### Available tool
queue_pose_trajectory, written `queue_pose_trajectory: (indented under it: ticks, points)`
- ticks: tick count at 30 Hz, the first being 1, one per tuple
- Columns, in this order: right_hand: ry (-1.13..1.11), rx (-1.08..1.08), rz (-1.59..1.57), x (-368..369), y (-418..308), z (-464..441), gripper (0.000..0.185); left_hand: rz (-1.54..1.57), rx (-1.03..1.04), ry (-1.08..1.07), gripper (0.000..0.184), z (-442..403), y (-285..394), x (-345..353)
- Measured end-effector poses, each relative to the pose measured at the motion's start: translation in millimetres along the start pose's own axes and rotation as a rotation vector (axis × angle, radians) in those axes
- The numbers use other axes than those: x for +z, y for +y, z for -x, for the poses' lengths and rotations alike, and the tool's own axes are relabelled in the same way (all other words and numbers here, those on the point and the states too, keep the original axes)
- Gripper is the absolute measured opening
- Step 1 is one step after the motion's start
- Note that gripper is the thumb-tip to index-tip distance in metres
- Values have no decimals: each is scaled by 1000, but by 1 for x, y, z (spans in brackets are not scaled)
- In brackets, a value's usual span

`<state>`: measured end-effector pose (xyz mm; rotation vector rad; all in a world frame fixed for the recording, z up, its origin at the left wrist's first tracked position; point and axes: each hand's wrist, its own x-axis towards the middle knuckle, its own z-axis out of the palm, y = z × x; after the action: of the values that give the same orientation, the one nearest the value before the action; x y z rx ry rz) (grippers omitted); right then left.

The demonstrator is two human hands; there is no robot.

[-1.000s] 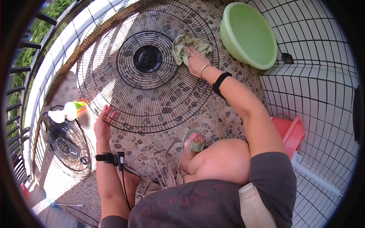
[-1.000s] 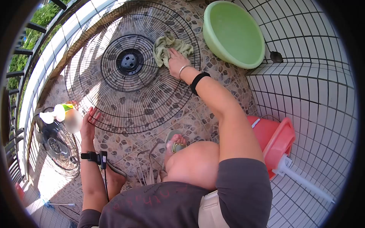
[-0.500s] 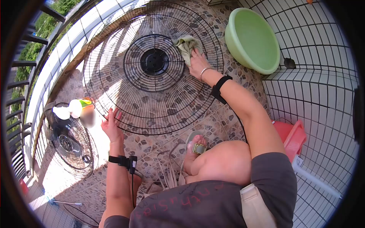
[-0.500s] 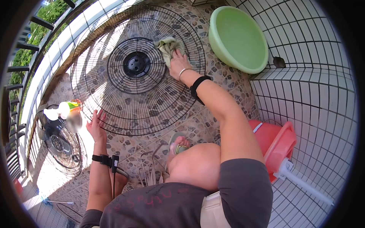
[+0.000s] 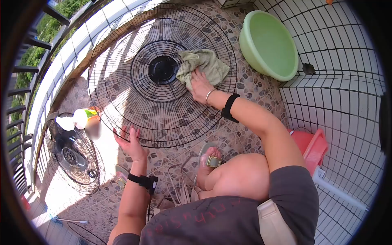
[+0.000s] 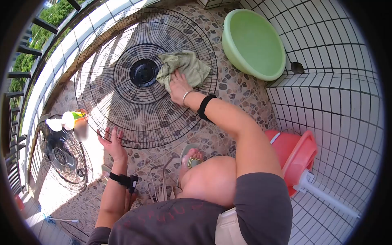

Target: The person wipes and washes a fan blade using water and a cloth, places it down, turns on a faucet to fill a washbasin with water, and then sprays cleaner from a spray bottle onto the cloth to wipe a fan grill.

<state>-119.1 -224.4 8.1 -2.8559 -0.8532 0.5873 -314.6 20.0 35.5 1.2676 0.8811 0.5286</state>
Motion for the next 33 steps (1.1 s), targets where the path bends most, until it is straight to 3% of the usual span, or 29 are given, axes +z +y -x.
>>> queue_pose_trajectory:
  ticks: [1, 2, 3, 4, 5, 6, 8, 10, 11, 12, 14, 16, 17, 19, 20, 23, 24, 26, 27, 29, 30, 32, 33]
  points:
    - [-24, -141, -24, 10, -37, 19, 41, 23, -140, -12, 75, 33, -3, 17]
    - [-54, -280, -50, 18, -60, 34, 39, 23, -143, -16, 75, 34, -9, 15]
    - [-58, -277, -48, 12, -56, 35, 39, 31, -185, -61, 78, 30, -18, 9]
    - [-176, -472, -8, 5, -49, 34, 35, 35, -226, -105, 81, 23, -23, 1]
    - [-294, -666, 26, -1, -42, 32, 32, 28, -270, -147, 70, 4, -19, -11]
    - [-182, -567, -19, 7, -17, 21, 28, 27, -267, -149, 70, -22, -10, -25]
    - [-33, -319, 143, -17, 25, 9, 31, -88, -320, -453, 46, -70, 7, -45]
    - [32, 116, -120, -24, 56, -7, 33, -64, -345, -405, 31, -80, 9, -49]
    - [-40, 207, 40, -31, 48, -9, 39, 36, -348, -320, 43, -73, -2, -51]
    - [-100, 302, 201, -39, 34, -11, 46, 101, -262, -33, 61, -45, -9, -32]
    - [168, 57, 161, -12, -11, 5, 34, 107, -280, -86, 77, 17, -18, -3]
    - [63, -465, -49, 10, -48, 25, 28, 118, -334, -137, 77, 22, -28, -4]
    - [52, -464, -49, 4, -42, 24, 28, 120, -390, -180, 78, 26, -32, -6]
    - [-185, -699, 123, -17, -19, 14, 24, 49, -416, -233, 77, 0, -15, -28]
    - [-116, -480, 69, -23, 6, 3, 24, 5, -411, -289, 77, -19, -7, -31]
    - [0, 70, 435, -49, 86, -15, 37, -61, -441, -302, 75, -47, 8, -39]
    - [-13, 266, 326, -72, 92, -17, 38, -59, -428, -286, 75, -50, 14, -40]
    - [303, 562, -100, -78, 115, -37, 44, -97, -469, -288, 71, -44, 24, -33]
    - [298, 546, -100, -84, 108, -43, 44, -119, -481, -282, 72, -39, 36, -25]
    - [588, 739, -712, -92, 97, -53, 51, -113, -483, -295, 73, -43, 33, -28]
    - [579, 732, -717, -86, 89, -59, 51, -108, -485, -321, 74, -45, 32, -30]
    - [961, 505, -753, -70, 64, -78, 55, -131, -472, -317, 74, -50, 33, -31]
    - [1000, 499, -784, -59, 58, -90, 56, -86, -458, -344, 75, -49, 35, -29]
